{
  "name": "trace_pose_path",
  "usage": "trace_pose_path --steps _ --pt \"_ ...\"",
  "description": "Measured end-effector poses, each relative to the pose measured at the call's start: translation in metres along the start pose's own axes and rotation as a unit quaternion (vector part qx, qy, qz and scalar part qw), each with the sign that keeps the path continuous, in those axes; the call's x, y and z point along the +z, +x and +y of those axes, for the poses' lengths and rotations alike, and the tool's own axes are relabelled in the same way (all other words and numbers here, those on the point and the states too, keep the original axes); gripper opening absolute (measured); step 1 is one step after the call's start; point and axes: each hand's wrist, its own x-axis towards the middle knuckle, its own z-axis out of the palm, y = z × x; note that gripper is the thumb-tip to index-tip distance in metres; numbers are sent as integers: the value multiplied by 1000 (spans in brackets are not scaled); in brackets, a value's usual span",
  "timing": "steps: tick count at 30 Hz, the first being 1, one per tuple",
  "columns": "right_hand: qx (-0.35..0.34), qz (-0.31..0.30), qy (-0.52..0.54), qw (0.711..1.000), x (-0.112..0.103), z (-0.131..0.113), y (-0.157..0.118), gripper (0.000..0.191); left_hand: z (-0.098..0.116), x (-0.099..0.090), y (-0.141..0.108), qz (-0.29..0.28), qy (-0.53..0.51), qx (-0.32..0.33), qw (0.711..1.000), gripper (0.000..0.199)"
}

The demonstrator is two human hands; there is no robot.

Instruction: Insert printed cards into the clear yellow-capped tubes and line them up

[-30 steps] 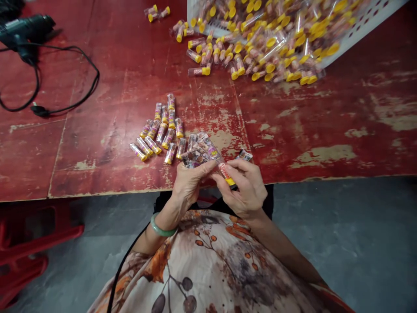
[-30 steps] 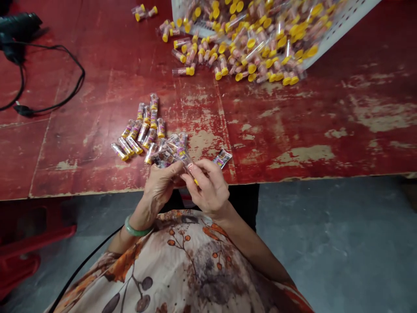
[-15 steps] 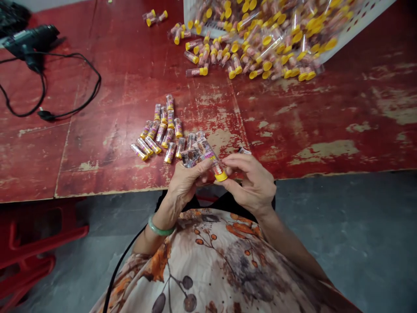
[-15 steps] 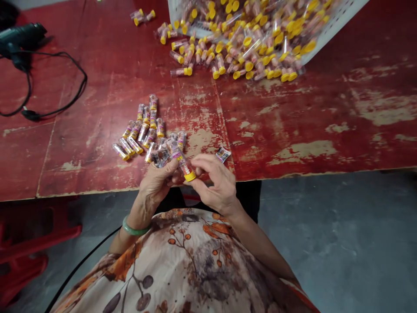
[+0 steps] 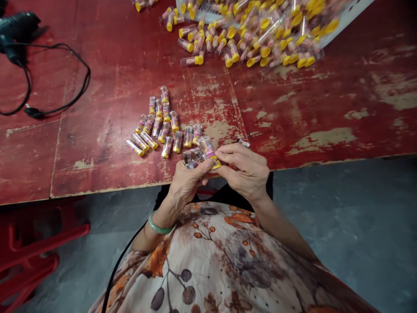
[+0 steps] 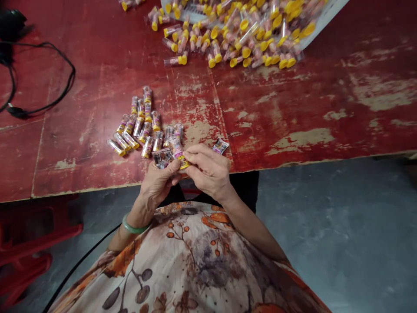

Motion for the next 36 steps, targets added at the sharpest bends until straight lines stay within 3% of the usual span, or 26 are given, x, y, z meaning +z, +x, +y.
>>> trace_pose_path --steps 4,11,18,20,22,24,26,29,32,36 --pt "-25 -53 34 998 -4 1 0 25 1 -3 2 -10 -8 -8 1000 35" --pt "-83 32 -66 994 5 3 -13 33 2 2 -1 -11 -18 -6 1000 38" --pt "-103 25 -41 994 7 -1 -11 40 1 1 0 -28 -12 -2 1000 33" --pt "-79 -8 -20 997 2 -2 -12 38 3 -5 2 -18 16 0 1000 32" --pt "-35 -37 -26 998 -8 4 -19 33 6 -19 4 26 59 17 998 32" --pt "46 -7 -86 995 -21 20 -27 22 10 -40 6 91 120 41 988 34" --pt "154 61 -175 971 -32 43 -35 19 14 -62 9 145 195 64 968 33" --pt "269 67 -279 920 -35 77 -38 46 19 -89 14 180 308 99 929 28" --pt "286 20 -345 894 -24 90 -33 66 25 -101 20 199 381 122 894 29" --pt "285 -1 -387 877 -18 84 -25 56 30 -102 25 216 404 148 876 30"
